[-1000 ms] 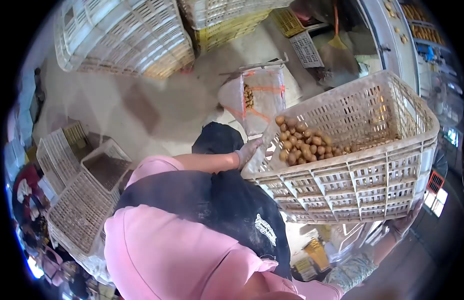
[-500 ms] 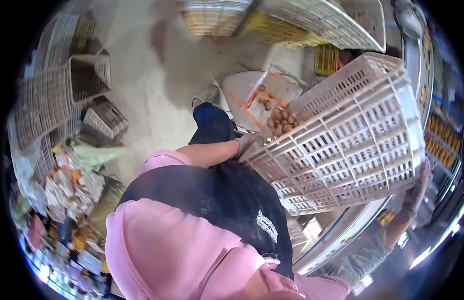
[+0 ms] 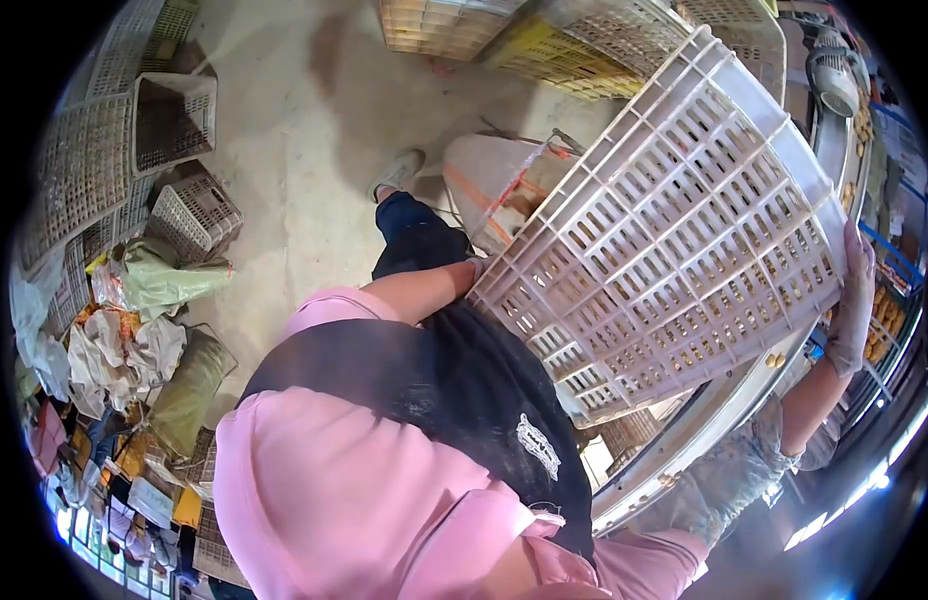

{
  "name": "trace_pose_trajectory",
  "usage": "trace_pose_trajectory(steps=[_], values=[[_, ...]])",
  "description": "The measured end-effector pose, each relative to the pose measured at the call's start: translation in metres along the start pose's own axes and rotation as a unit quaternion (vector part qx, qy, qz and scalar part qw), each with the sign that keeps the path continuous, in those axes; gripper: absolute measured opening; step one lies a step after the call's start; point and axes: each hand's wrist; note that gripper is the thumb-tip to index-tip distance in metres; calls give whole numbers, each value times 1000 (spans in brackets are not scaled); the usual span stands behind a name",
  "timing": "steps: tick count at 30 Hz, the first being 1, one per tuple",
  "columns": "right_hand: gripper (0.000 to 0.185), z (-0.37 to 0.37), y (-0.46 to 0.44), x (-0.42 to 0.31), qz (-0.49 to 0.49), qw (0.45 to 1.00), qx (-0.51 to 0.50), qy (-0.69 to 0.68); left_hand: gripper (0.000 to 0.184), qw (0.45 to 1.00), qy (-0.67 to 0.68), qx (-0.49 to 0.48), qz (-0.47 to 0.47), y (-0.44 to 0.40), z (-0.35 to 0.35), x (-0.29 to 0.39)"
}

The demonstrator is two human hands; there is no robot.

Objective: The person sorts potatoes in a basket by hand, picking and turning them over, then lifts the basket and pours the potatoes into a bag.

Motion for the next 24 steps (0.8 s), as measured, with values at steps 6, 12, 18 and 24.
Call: trace_pose_trajectory(steps=[6,12,18,24], values=[[47,-3,-12,16,-61,990,-4,127,47,1000,-3,9,-16,4,-3,-1],[45,-21,-3,29,-299,894,-14,335,47,998,-29,17,-54,8,3,2],[54,-72,78,71,94,986,125,-58,47,994,-52,19,-96,13,0,13],[54,-178,286,161,219,910,339,-92,29,988,-149,1,-30,22,19,6]])
Point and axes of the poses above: each hand's wrist, its own y-axis away from the middle knuckle, its own z-axis out of the palm, x = y × z, and after that the axes turned 13 degrees about x, right-handed
